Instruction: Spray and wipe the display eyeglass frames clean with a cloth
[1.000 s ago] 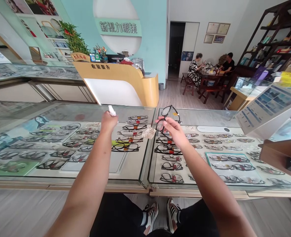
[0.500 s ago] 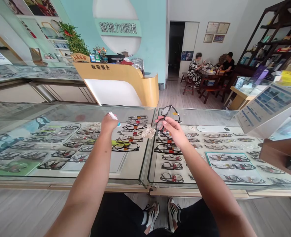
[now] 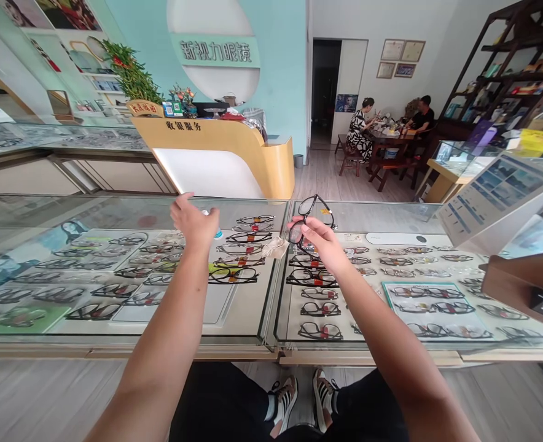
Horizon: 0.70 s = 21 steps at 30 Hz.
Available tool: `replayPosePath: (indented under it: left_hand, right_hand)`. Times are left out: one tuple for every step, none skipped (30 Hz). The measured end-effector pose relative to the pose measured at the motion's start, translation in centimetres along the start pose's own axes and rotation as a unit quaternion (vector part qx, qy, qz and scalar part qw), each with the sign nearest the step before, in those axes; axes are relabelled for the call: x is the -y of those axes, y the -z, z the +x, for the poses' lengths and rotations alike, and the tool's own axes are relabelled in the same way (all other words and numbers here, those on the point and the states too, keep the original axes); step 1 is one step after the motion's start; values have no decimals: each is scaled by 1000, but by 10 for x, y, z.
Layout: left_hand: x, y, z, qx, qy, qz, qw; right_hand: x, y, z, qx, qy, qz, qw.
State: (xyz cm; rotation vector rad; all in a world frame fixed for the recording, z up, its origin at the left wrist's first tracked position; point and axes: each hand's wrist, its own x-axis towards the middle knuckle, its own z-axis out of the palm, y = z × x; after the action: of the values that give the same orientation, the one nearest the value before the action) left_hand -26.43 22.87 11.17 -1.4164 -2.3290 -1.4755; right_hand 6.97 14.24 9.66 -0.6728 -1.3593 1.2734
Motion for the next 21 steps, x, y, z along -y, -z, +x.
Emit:
replayPosePath:
  left_hand:
    - [-8,3,-6,15,-46,-16,999]
    - [-16,6,-13,58,-94,-35,993]
    - [-23,8,-21,122,-143,-53,981]
    - [-28,9,-29,193,-189,-64,961]
    - [-33,8,-37,259,-233,-64,935]
    - [-36,7,-45,314,-273,-54,908]
    - [-39,4,-53,352,-309,-34,883]
    - [-41,1,-60,377,-338,-8,862]
    - [-42,-3,-67,390,-360,21,847]
    - [-42,-6,-73,395,-374,51,838]
    - [-42,-10,-78,394,-381,80,832]
    - [-42,-14,-82,392,-383,106,830]
    - [-41,-18,-84,388,-381,127,830]
    - [-40,-21,-86,385,-377,145,830]
    - [-39,-24,-87,382,-373,159,830]
    - [-38,-27,-87,382,-369,169,831]
    - [-37,-30,-87,383,-365,173,831]
    - [-36,-32,-86,385,-362,175,831]
    - [-35,-34,-86,388,-359,173,831]
    - [-34,-36,-85,391,-357,169,831]
    - [-33,-37,-84,393,-355,164,832]
  right_hand:
    - [0,0,0,-1,1,-2,1000]
    - [0,0,0,-2,2,-4,1000]
    - [1,0,0,-4,2,-5,1000]
    - [1,0,0,-6,2,-5,1000]
    - [1,0,0,-7,2,-5,1000]
    - [2,0,0,-6,2,-6,1000]
    - [2,0,0,-6,2,-8,1000]
    - [3,0,0,-5,2,-11,1000]
    - [3,0,0,-4,2,-16,1000]
    - [4,1,0,-4,2,-21,1000]
    - [4,1,-1,-3,1,-25,1000]
    - [5,1,-1,-3,2,-27,1000]
    - [5,1,-1,-2,1,-29,1000]
    - [5,1,-1,-1,2,-30,1000]
    - [5,0,-1,0,2,-31,1000]
    - [5,0,-1,0,2,-32,999]
    - [5,0,-1,-1,2,-32,999]
    - [6,-1,-1,-2,2,-32,999]
    - [6,-1,-2,-3,2,-31,1000]
    - [6,-1,-2,-3,1,-30,1000]
    - [6,-1,-2,-3,0,-30,1000]
